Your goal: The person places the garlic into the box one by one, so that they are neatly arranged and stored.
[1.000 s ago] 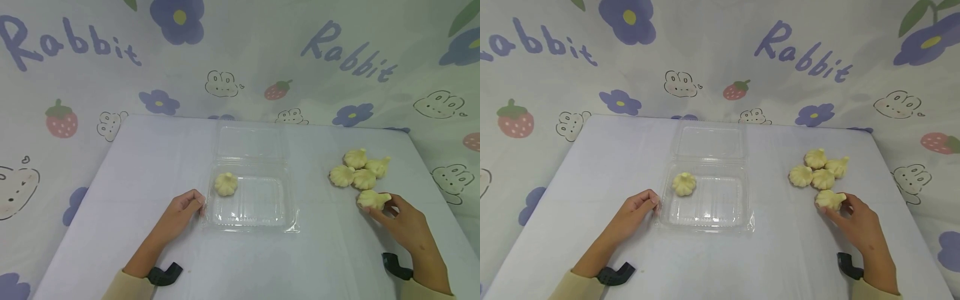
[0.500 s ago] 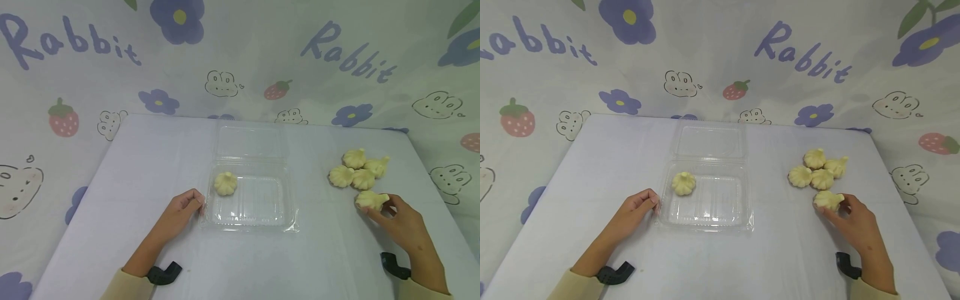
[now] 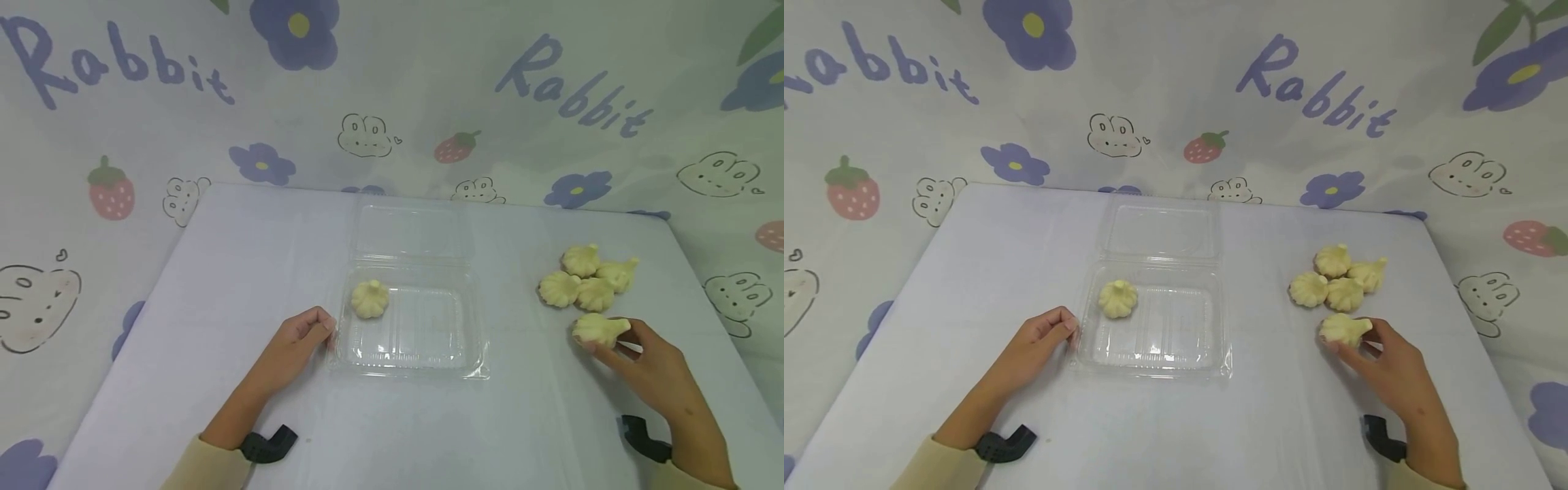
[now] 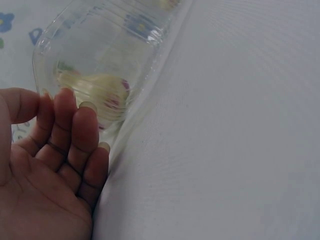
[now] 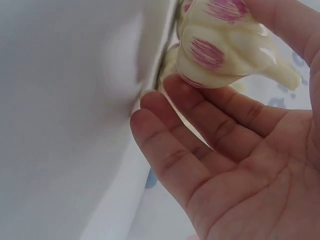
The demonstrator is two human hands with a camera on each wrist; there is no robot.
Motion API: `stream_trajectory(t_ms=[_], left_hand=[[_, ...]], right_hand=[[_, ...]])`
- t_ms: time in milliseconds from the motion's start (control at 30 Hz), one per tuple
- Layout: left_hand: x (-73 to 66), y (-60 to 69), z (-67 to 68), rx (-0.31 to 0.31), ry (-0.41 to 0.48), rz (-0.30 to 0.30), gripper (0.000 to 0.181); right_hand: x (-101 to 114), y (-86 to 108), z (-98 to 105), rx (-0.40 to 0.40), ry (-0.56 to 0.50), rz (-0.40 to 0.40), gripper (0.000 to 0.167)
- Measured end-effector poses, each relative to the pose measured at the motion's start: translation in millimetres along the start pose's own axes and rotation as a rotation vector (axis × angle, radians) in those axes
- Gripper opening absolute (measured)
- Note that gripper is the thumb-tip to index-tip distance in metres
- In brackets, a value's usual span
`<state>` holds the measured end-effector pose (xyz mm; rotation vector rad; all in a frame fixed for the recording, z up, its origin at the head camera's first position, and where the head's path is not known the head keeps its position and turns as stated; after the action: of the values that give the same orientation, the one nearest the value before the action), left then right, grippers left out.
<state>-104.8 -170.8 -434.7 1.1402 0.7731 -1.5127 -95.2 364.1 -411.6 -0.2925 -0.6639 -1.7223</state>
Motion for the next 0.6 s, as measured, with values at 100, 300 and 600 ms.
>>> stream_trajectory(t_ms=[100,300,600], left_hand=[[-0.7,-0.1,0.1,0.000,-0.006,0.002,0.026],[-1.1,0.7,0.9,0.006,0.005,0.008,0.026],[-0.5,-0.2,-0.1,0.004,0.005,0.011,0.026]], right_hand=[[7.9,3.4,-1.7,0.020,-0.002,0.037,0.087],[27.1,6.7,-10.3,0.078,-0.008,0.103,0.081],[67.4,18.3,-23.7,0.111,-0.019,0.247,0.065]])
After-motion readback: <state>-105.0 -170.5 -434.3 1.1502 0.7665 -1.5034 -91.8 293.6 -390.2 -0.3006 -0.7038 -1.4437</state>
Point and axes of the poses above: each hand's wrist, its own y-axis away from the middle knuckle, its own z-axis out of the back of the hand, x = y × z, the point moved 7 cm from there along -y, towards the middle knuckle, and after that the axes turned 4 degrees about -y, right-handed, at the moved point
